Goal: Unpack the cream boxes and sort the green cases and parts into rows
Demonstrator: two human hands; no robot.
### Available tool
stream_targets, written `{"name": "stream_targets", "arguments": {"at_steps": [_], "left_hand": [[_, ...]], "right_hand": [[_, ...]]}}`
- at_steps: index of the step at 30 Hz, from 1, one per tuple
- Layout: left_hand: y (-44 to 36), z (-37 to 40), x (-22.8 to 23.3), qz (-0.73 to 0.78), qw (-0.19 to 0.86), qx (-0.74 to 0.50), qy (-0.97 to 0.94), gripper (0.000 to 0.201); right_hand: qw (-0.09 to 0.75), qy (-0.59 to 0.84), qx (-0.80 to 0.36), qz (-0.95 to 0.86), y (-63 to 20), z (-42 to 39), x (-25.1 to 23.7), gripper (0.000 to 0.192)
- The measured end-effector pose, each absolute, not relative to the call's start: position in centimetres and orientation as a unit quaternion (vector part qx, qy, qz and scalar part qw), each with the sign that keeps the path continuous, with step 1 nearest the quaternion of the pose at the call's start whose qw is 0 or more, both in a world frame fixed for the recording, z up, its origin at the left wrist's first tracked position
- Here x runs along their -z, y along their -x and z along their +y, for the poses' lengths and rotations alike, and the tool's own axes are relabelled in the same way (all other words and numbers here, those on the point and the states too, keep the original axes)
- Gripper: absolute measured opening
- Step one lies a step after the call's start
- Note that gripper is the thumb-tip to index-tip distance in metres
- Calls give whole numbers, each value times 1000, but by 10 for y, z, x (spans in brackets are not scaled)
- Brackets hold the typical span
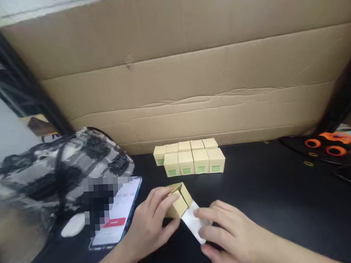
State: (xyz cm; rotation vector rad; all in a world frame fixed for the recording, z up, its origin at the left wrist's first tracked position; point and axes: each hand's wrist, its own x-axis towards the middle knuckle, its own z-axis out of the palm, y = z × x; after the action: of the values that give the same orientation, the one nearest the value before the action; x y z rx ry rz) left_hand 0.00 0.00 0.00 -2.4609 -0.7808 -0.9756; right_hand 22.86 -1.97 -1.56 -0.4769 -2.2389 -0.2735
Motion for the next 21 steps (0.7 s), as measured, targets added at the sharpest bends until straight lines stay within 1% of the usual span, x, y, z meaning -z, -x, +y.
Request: {"name": "stream_targets", "arguments": {"at_steps": [3, 6, 10, 12, 15, 16, 18, 21], "left_hand": [[-4, 0, -3, -266, 195, 339, 881, 35], [-6, -1, -5, -264, 199, 322, 887, 41], [-7, -3, -3, -253, 209, 322, 888, 32], [-6, -3, -1, -248, 209, 329, 887, 26], [-7, -4, 1, -257, 197, 333, 885, 11], [-7, -4, 0, -254, 200, 337, 884, 11], [-8, -4, -2, -240, 219, 349, 879, 19], [-10, -6, -8, -218, 260, 359, 870, 26]], "right_hand": [[380, 216, 108, -893, -227, -18, 9, 22], [345, 191, 146, -907, -227, -15, 9, 20], [301, 159, 169, -925, -229, -15, 13, 24], [295, 144, 172, -929, -229, -16, 12, 27], [306, 121, 177, -928, -229, -17, 10, 28], [306, 121, 183, -926, -228, -16, 10, 28], [295, 131, 208, -923, -229, -14, 11, 28], [298, 190, 235, -905, -230, -8, 13, 24]]}}
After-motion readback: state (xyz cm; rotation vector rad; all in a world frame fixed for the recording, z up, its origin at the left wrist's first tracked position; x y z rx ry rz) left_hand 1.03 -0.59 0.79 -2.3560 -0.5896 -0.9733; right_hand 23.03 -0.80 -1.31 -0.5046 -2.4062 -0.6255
